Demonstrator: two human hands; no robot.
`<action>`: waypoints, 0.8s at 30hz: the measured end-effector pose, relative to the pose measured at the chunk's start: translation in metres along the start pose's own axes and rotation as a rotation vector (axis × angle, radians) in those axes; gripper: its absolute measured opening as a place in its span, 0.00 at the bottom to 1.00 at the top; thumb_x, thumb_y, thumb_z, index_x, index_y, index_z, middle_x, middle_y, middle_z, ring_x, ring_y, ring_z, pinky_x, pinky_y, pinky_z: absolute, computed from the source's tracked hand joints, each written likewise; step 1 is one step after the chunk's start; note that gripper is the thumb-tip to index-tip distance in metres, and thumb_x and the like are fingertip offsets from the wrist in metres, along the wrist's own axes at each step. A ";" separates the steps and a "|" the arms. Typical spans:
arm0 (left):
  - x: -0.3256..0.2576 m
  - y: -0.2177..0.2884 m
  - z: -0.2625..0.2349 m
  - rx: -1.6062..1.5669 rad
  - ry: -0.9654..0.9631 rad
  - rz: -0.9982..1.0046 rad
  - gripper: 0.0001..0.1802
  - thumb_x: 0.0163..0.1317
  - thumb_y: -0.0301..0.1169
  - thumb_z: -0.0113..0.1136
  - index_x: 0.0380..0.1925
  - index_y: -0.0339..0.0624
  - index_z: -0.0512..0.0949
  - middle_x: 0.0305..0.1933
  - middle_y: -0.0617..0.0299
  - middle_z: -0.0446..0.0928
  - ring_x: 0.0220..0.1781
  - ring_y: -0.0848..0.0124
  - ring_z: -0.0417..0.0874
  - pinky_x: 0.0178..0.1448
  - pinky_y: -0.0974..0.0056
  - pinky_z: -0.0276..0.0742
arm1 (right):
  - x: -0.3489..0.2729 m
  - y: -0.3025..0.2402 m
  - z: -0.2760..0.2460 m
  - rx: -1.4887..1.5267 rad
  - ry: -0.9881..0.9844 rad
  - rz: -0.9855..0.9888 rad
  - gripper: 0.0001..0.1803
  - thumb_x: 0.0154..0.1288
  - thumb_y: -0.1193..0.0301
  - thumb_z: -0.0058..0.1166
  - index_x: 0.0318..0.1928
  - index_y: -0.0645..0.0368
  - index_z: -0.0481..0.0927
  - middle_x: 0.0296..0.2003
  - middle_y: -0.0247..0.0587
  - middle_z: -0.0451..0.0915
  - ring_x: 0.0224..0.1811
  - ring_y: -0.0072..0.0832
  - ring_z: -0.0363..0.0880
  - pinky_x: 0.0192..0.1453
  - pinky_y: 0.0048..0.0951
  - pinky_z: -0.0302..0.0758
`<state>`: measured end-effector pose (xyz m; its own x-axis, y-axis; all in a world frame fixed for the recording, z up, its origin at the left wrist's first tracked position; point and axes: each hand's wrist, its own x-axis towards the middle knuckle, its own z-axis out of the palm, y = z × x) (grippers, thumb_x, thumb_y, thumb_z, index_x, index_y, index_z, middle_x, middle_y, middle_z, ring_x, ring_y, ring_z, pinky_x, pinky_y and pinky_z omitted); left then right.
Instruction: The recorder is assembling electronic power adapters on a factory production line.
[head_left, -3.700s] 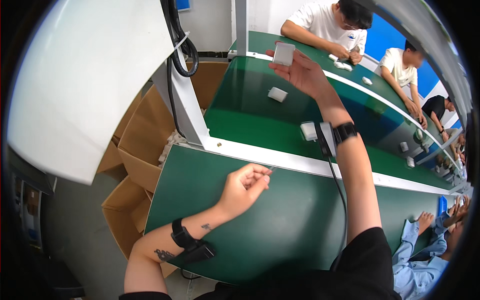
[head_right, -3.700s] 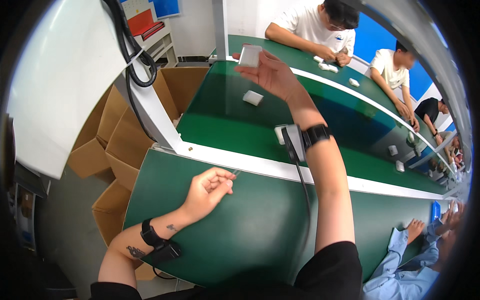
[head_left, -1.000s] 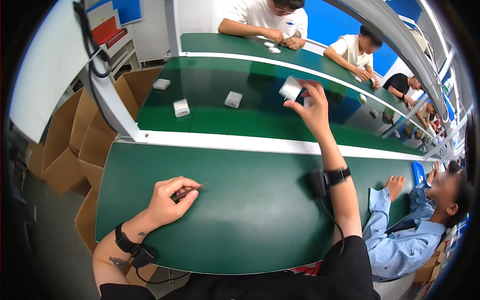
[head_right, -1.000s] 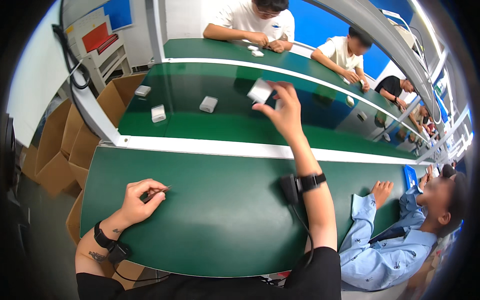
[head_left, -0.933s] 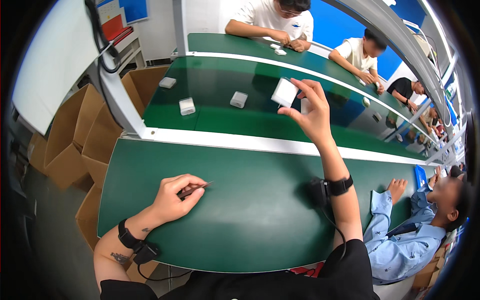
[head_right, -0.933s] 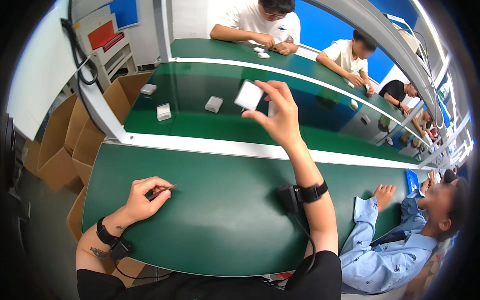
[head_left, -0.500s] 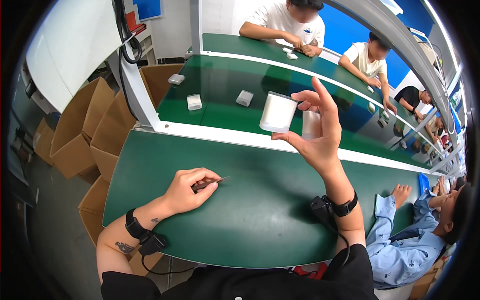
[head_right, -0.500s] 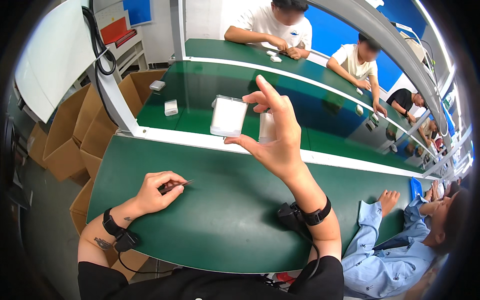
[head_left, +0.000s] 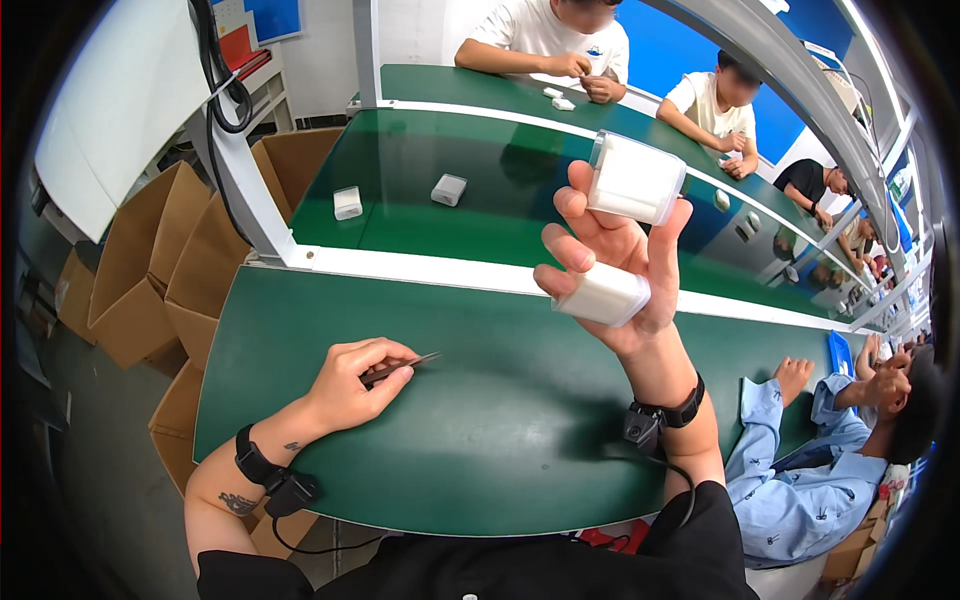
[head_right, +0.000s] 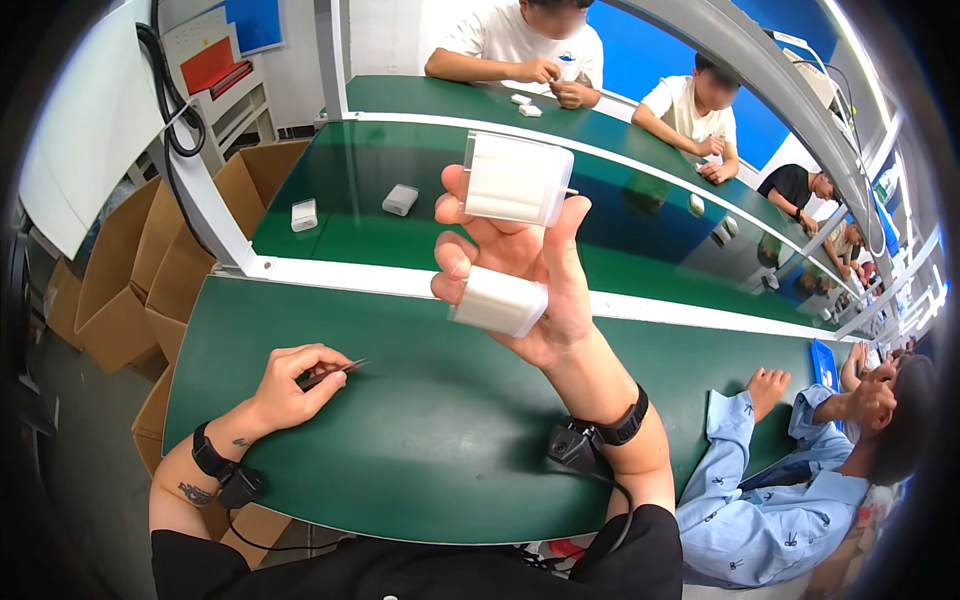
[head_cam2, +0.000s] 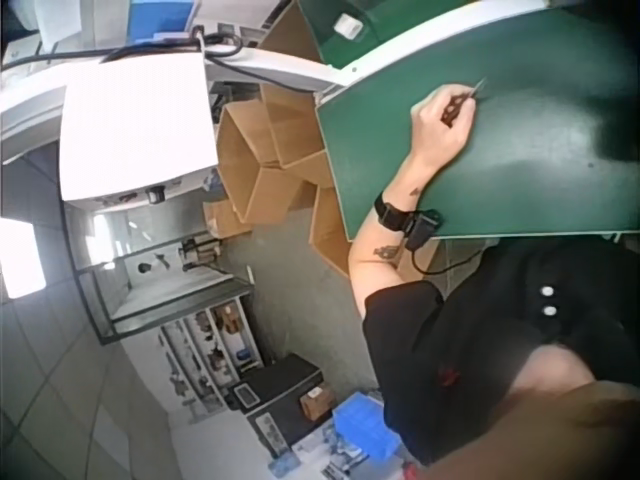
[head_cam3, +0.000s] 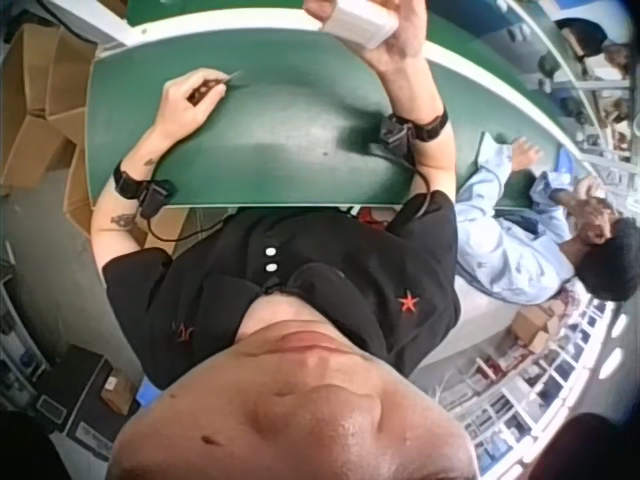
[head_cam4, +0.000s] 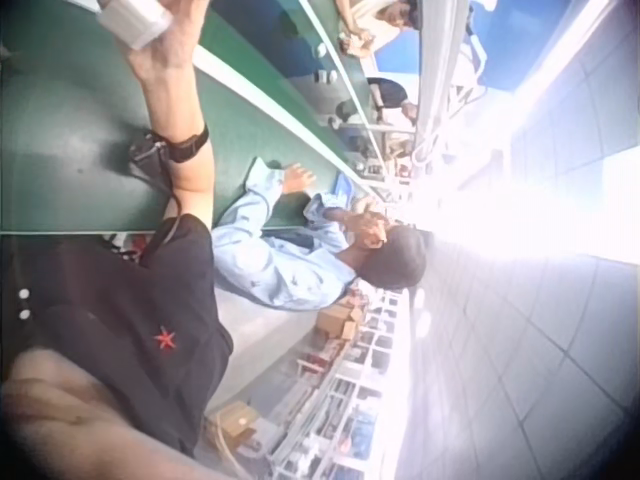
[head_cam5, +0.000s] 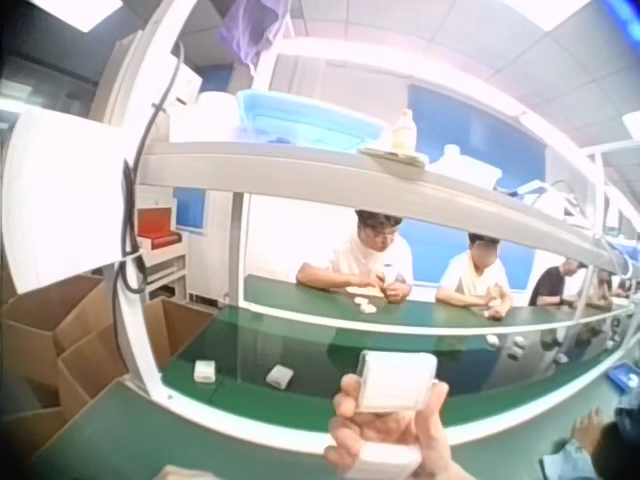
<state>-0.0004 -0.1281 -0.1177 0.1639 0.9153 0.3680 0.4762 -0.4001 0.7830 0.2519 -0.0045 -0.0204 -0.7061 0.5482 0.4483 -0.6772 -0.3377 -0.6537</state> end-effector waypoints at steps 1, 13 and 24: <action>0.001 0.000 -0.001 0.014 -0.012 0.006 0.06 0.58 0.22 0.61 0.36 0.33 0.81 0.31 0.58 0.82 0.27 0.76 0.81 0.32 0.73 0.77 | 0.000 0.000 -0.001 -0.001 0.003 -0.001 0.48 0.61 0.31 0.39 0.68 0.56 0.59 0.51 0.31 0.69 0.36 0.21 0.63 0.39 0.28 0.63; -0.001 -0.002 -0.002 0.027 -0.035 -0.009 0.07 0.58 0.22 0.61 0.36 0.33 0.81 0.31 0.59 0.81 0.26 0.77 0.80 0.31 0.73 0.76 | 0.007 0.004 -0.013 0.152 0.102 0.026 0.45 0.64 0.35 0.40 0.67 0.60 0.60 0.51 0.35 0.69 0.38 0.23 0.65 0.39 0.27 0.68; -0.002 0.000 0.001 -0.016 -0.028 0.012 0.07 0.57 0.21 0.62 0.36 0.33 0.81 0.31 0.60 0.81 0.26 0.79 0.77 0.31 0.74 0.72 | 0.010 -0.003 -0.094 0.174 0.725 0.238 0.38 0.60 0.57 0.49 0.69 0.55 0.55 0.48 0.50 0.69 0.45 0.36 0.73 0.57 0.51 0.64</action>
<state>0.0003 -0.1298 -0.1195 0.1936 0.9112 0.3637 0.4603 -0.4117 0.7865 0.2662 0.0742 -0.0711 -0.5660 0.7883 -0.2413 -0.5893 -0.5915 -0.5503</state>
